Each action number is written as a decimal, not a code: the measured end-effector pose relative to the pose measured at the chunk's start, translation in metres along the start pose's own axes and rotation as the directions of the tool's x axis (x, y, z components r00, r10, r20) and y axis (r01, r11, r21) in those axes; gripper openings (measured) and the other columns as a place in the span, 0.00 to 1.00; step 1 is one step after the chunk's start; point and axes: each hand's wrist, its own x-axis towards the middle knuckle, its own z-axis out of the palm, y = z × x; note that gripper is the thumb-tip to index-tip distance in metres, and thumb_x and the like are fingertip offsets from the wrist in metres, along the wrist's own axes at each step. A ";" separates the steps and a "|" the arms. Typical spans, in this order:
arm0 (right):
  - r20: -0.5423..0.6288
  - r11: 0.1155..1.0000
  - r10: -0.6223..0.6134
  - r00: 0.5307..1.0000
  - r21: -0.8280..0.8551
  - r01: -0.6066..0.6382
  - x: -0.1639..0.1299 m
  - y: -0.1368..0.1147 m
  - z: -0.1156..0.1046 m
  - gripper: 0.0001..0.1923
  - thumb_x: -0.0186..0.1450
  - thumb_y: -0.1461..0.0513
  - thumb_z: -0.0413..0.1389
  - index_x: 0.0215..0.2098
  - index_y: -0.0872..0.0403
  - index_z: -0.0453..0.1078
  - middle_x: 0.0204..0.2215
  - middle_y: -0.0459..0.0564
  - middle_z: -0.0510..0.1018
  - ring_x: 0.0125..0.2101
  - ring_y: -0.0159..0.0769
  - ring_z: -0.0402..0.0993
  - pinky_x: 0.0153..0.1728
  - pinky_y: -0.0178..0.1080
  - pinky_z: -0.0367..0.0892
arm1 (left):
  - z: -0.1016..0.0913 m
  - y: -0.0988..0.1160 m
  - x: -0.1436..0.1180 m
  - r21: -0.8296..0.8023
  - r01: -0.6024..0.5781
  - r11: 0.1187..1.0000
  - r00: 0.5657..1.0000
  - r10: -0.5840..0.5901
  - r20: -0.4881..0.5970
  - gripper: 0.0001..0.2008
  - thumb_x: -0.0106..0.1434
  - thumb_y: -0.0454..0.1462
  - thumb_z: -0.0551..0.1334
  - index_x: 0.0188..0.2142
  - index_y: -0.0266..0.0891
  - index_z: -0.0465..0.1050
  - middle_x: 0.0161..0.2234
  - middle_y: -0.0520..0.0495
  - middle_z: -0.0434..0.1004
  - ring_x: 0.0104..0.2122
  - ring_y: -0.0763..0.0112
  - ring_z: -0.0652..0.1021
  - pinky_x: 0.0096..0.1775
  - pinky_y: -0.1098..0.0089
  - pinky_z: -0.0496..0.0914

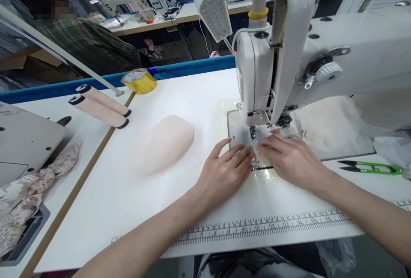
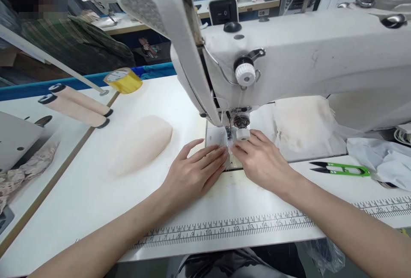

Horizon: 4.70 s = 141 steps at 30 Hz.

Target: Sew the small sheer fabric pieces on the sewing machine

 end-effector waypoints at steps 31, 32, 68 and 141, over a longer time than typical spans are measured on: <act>0.027 0.992 -0.014 1.000 -0.128 0.018 0.006 0.006 0.006 0.15 0.61 0.74 0.51 0.41 0.57 0.74 0.42 0.48 0.80 0.36 0.38 0.74 0.54 0.48 0.54 | 0.016 -0.019 0.010 -0.009 0.145 0.989 0.988 -0.144 0.057 0.18 0.69 0.43 0.53 0.51 0.34 0.70 0.51 0.43 0.75 0.52 0.61 0.73 0.59 0.53 0.58; 0.011 0.992 -0.016 1.000 -0.126 0.018 0.006 0.006 0.006 0.14 0.61 0.74 0.51 0.40 0.56 0.74 0.42 0.48 0.80 0.36 0.38 0.74 0.55 0.49 0.54 | 0.017 -0.019 0.010 -0.006 0.150 0.989 0.987 -0.150 0.060 0.18 0.69 0.43 0.53 0.51 0.35 0.70 0.51 0.44 0.75 0.53 0.61 0.73 0.59 0.53 0.58; 0.380 0.416 0.468 0.798 0.702 -0.578 0.013 -0.010 -0.032 0.15 0.63 0.60 0.55 0.48 0.51 0.73 0.17 0.42 0.75 0.15 0.29 0.64 0.17 0.33 0.62 | -0.003 -0.010 0.002 -0.270 0.493 0.827 0.869 -0.449 0.209 0.04 0.66 0.36 0.56 0.36 0.39 0.69 0.32 0.53 0.76 0.26 0.76 0.73 0.27 0.75 0.61; 0.091 0.665 0.269 0.959 0.703 -0.254 -0.001 -0.017 -0.009 0.09 0.66 0.64 0.53 0.46 0.53 0.67 0.16 0.37 0.64 0.15 0.24 0.59 0.18 0.28 0.58 | -0.013 0.004 0.001 -0.460 0.218 0.861 0.947 -0.301 -0.115 0.04 0.65 0.30 0.57 0.34 0.38 0.66 0.26 0.54 0.70 0.25 0.79 0.71 0.26 0.77 0.67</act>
